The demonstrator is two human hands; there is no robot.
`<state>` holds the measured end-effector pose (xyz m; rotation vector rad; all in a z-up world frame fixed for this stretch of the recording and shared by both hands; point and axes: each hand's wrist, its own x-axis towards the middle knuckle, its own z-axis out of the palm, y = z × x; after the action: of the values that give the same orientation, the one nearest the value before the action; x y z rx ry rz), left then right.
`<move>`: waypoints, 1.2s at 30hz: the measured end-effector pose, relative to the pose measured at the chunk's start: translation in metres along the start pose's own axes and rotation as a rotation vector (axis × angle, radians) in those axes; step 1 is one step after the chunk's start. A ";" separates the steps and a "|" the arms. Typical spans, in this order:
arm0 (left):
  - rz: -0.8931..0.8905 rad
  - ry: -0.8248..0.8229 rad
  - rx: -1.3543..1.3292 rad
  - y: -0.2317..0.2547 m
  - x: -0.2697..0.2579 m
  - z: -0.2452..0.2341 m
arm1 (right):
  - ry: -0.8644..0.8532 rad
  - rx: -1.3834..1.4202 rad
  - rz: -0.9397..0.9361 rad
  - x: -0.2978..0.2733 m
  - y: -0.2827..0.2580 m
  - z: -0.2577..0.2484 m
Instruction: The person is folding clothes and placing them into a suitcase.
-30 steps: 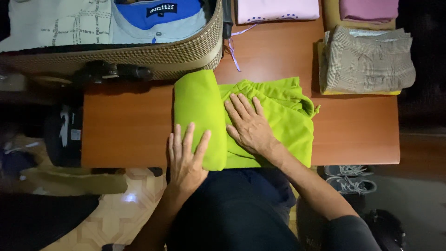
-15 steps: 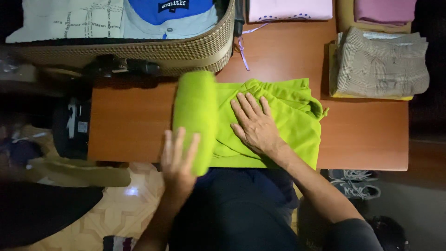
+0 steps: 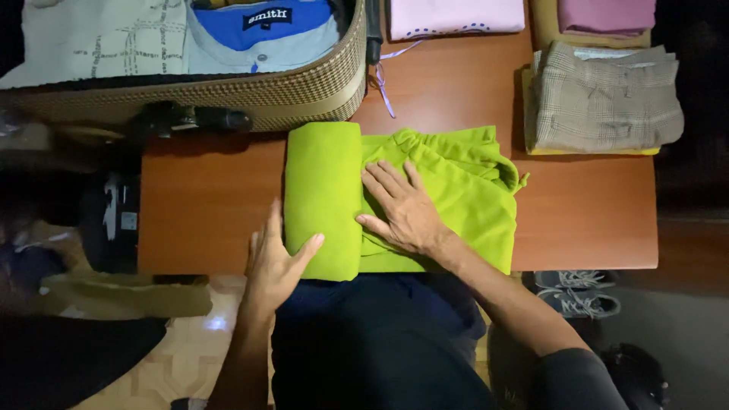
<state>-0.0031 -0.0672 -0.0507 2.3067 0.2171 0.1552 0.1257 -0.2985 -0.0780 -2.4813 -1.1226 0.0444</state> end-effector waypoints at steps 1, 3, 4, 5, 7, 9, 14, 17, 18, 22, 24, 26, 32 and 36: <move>-0.126 -0.005 -0.179 -0.004 0.004 0.002 | -0.004 0.011 0.010 -0.001 0.002 0.003; -0.207 -0.046 -0.340 0.001 0.007 0.000 | 0.020 0.013 -0.017 -0.003 0.005 0.012; -0.291 -0.084 -0.498 0.003 0.007 -0.001 | 0.042 0.019 -0.049 -0.004 0.006 0.017; -0.288 -0.088 -0.498 0.014 0.008 -0.005 | 0.044 0.017 -0.045 -0.002 0.005 0.016; -0.232 -0.013 -0.437 0.034 0.009 -0.014 | 0.021 0.103 -0.070 0.001 0.003 0.015; -0.108 0.018 -0.280 0.055 0.010 -0.014 | 0.086 0.034 -0.088 0.004 -0.002 -0.003; 0.151 0.022 0.112 0.094 0.005 0.017 | 0.198 0.067 -0.013 -0.014 0.028 -0.032; 0.384 0.029 0.171 0.095 -0.006 0.063 | 0.189 0.170 0.070 -0.029 0.066 -0.023; 0.540 0.041 0.207 0.090 -0.009 0.083 | 0.179 0.373 0.231 -0.032 0.078 -0.020; 0.867 -0.082 0.329 0.081 -0.015 0.115 | 0.387 1.309 0.690 -0.031 0.090 -0.035; 0.852 -0.140 0.245 0.091 -0.009 0.102 | 0.396 1.067 0.580 -0.030 0.071 -0.046; 0.834 -0.208 0.165 0.094 -0.005 0.092 | 0.400 0.834 0.476 -0.027 0.051 -0.053; 0.587 -0.058 0.207 0.076 0.004 0.093 | 0.425 0.591 0.632 -0.016 0.053 -0.039; 0.403 -0.072 -0.028 0.074 0.007 0.095 | 0.486 0.530 0.562 -0.023 0.057 -0.034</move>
<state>0.0288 -0.1832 -0.0601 2.2981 -0.2875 0.2745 0.1576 -0.3612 -0.0724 -2.0762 -0.1621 -0.0859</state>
